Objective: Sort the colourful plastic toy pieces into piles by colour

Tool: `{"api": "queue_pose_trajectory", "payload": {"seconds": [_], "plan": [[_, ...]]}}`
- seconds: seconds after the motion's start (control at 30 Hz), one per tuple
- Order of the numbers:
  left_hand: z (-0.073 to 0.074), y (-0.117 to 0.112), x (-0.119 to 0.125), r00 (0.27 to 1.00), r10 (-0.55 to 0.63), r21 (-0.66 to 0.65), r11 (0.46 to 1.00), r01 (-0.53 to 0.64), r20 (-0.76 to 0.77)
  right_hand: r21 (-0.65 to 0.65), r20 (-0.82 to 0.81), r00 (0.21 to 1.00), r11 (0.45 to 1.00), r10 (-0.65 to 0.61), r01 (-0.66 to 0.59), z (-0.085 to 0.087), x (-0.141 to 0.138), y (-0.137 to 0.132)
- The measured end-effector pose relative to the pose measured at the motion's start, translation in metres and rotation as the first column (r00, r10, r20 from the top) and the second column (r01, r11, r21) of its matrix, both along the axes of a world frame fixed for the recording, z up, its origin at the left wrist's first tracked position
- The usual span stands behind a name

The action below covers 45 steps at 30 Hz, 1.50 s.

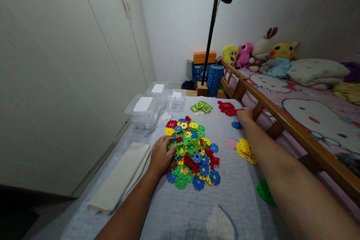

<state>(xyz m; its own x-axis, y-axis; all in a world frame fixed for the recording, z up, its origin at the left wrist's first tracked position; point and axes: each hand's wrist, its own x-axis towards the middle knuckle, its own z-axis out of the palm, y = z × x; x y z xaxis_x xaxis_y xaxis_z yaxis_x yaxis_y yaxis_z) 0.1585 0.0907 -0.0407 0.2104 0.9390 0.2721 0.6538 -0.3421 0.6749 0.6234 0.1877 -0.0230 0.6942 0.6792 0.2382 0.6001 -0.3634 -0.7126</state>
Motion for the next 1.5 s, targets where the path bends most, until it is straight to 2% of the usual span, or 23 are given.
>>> {"api": "queue_pose_trajectory", "payload": {"seconds": [0.1,0.2,0.27,0.33,0.4,0.47,0.53,0.63,0.8,0.9,1.03,1.27,1.5], "plan": [[0.000,0.000,0.000,1.000,-0.006,0.001,1.000,0.006,0.003,0.014,-0.029,0.995,0.995,-0.094,0.094,0.002,-0.006,-0.007],[0.000,0.000,0.001,1.000,-0.004,0.003,1.000,0.004,0.003,0.047,-0.042,0.995,0.995,-0.085,0.087,0.007,-0.022,-0.013],[0.001,0.000,0.001,1.000,0.004,0.010,1.000,-0.004,0.005,0.071,-0.057,0.998,0.997,0.009,-0.005,0.010,-0.041,-0.015],[0.000,0.000,0.001,1.000,0.010,0.017,1.000,-0.010,0.013,0.077,-0.088,0.980,0.982,0.179,-0.173,0.012,-0.066,-0.014],[0.000,0.000,0.001,1.000,0.012,0.022,1.000,-0.013,0.028,0.058,-0.113,0.920,0.926,0.376,-0.372,0.012,-0.095,-0.011],[0.001,0.000,0.001,0.999,0.012,0.023,1.000,-0.013,0.046,0.016,-0.092,0.835,0.839,0.543,-0.544,0.011,-0.125,-0.007],[0.002,0.000,0.001,0.998,0.009,0.018,1.000,-0.010,0.058,-0.054,-0.046,0.752,0.750,0.658,-0.660,0.009,-0.155,-0.003],[0.005,0.000,0.000,0.998,0.006,0.008,1.000,-0.006,0.063,-0.134,0.058,0.665,0.666,0.745,-0.734,0.005,-0.195,0.003],[0.005,0.000,0.000,0.998,0.007,0.011,1.000,-0.008,0.061,-0.278,0.163,0.638,0.656,0.753,-0.702,-0.001,-0.238,0.013],[0.003,0.000,0.000,0.998,0.005,0.011,1.000,-0.006,0.059,-0.312,0.158,0.641,0.654,0.751,-0.689,0.000,-0.245,0.018],[0.003,0.000,0.000,0.999,0.008,0.009,1.000,-0.008,0.041,-0.302,0.156,0.647,0.660,0.746,-0.688,0.002,-0.239,0.019],[0.001,0.000,0.001,1.000,0.012,0.008,1.000,-0.012,0.025,-0.183,0.112,0.688,0.695,0.717,-0.695,0.003,-0.220,0.010],[0.000,0.002,0.000,1.000,0.001,0.018,1.000,-0.001,0.019,-0.093,0.132,0.791,0.802,0.597,-0.590,0.005,-0.187,-0.004]]}}
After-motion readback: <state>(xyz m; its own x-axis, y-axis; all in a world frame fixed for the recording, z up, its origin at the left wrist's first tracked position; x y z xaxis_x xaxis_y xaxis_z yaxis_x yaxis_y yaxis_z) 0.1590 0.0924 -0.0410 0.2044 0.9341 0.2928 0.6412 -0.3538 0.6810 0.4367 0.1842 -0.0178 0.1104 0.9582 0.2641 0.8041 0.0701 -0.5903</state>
